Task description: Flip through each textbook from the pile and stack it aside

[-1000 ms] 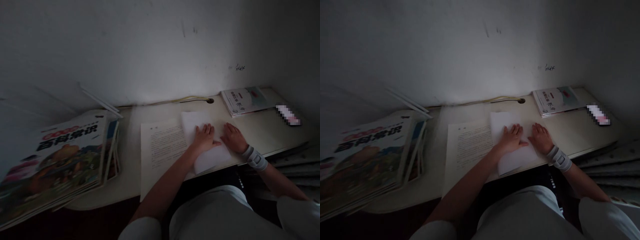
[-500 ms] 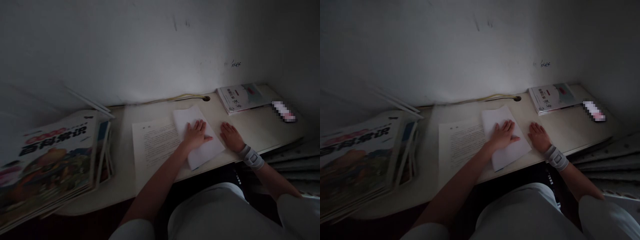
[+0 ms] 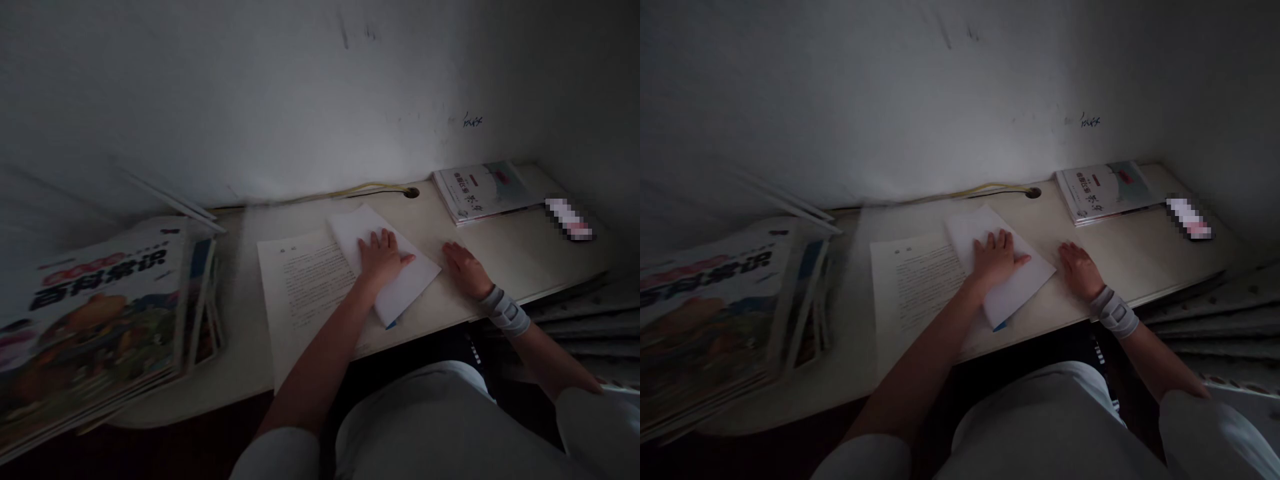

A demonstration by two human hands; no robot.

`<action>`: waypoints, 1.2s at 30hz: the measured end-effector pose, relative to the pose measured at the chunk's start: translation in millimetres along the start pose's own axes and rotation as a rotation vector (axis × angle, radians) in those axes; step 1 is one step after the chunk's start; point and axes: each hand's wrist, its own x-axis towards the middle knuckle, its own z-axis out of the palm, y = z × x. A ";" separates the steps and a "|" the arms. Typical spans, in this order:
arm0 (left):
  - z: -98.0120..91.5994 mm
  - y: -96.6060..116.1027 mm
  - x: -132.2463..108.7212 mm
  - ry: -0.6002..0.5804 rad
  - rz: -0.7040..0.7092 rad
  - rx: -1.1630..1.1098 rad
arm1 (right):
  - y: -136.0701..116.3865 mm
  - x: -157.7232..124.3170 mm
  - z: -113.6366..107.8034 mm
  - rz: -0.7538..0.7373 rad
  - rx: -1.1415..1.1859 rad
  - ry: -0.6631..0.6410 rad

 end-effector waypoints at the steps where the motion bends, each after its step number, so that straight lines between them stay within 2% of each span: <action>1: 0.0 0.8 -0.5 0.001 0.001 -0.002 | 0.6 0.4 -1.2 -0.002 0.035 0.010; 8: -1.8 17.3 -1.6 -0.003 0.008 -0.047 | 2.9 3.0 -2.7 -0.020 0.191 0.016; 15: -2.7 48.4 -8.8 -0.002 0.137 -0.082 | 16.6 3.2 -3.5 -0.072 0.098 -0.016; 22: -0.4 60.7 -17.4 -0.032 0.305 -0.115 | 44.6 11.1 -4.8 -0.095 -0.014 -0.033; 28: -1.7 77.1 -28.7 -0.065 0.397 -0.161 | 45.3 10.6 -1.5 -0.080 -0.005 -0.004; 30: -4.7 76.4 -28.5 -0.084 0.439 -0.205 | 42.5 9.8 -0.6 -0.078 -0.028 0.005; 33: -11.1 61.4 -18.9 -0.085 0.454 -0.206 | 38.5 8.7 0.3 -0.085 -0.094 -0.005; 36: -12.7 39.6 -5.0 -0.016 0.302 -0.081 | 35.3 7.7 0.6 -0.086 -0.151 -0.027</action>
